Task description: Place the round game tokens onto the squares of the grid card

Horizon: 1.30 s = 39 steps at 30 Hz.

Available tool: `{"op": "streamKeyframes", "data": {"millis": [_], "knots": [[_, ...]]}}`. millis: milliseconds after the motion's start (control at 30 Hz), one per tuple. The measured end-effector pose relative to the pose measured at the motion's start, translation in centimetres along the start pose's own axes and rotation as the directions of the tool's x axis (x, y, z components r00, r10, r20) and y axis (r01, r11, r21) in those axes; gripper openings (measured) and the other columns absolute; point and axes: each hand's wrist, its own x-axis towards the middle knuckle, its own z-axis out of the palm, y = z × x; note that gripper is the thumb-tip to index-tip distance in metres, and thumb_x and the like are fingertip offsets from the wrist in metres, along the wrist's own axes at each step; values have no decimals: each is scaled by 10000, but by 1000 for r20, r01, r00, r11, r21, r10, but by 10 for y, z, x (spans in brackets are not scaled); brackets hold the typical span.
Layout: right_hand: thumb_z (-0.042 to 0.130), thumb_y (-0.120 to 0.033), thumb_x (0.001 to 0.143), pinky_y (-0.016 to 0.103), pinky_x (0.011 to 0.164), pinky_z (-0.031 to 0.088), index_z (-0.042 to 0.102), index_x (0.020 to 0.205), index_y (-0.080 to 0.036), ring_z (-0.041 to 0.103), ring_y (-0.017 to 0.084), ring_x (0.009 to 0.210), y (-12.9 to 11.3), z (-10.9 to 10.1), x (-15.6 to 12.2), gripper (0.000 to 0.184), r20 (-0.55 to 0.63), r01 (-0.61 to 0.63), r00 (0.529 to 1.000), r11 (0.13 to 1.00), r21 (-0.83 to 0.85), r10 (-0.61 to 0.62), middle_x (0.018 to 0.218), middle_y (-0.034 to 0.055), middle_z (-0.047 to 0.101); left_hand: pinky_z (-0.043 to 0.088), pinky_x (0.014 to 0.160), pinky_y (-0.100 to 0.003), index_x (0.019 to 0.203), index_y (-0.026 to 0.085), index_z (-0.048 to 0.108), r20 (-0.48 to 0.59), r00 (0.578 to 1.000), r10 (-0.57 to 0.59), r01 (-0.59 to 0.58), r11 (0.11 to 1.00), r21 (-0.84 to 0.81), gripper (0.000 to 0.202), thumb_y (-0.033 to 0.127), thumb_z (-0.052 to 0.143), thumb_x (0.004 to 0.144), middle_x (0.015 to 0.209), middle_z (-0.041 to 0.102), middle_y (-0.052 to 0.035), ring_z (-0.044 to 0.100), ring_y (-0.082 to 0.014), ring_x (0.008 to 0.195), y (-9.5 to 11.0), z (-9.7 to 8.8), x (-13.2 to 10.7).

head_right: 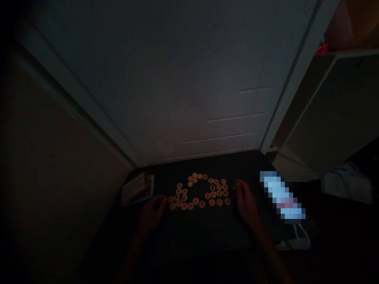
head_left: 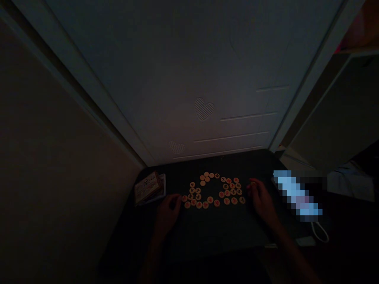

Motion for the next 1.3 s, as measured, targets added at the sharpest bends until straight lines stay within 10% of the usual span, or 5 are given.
{"op": "streamKeyframes", "data": {"millis": [467,867,1300], "knots": [[516,-633,928,394,771,574,522,1233,-200,729,258,893,5,4,1,530,-54,-51,997,990,131,59,1072,142,743,568,814,-357,986,235,703,35,999,-21,21,1000,-4,321,502,540,917,977,764,-49,715,-231,892,0,-1,0],[476,-491,977,462,962,511,702,1141,-233,657,279,1048,8,2,6,380,3,198,980,967,-159,-200,1122,120,705,565,795,-347,983,236,702,11,1000,-8,7,1000,25,305,491,551,911,958,762,-39,715,-229,868,-2,0,1],[494,-508,955,482,894,497,727,994,-229,646,302,958,18,6,6,365,27,193,980,927,-321,-195,996,112,738,565,809,-349,977,236,708,14,1000,-1,1,1000,6,305,489,554,907,975,761,-44,714,-232,894,-3,0,1]]}}
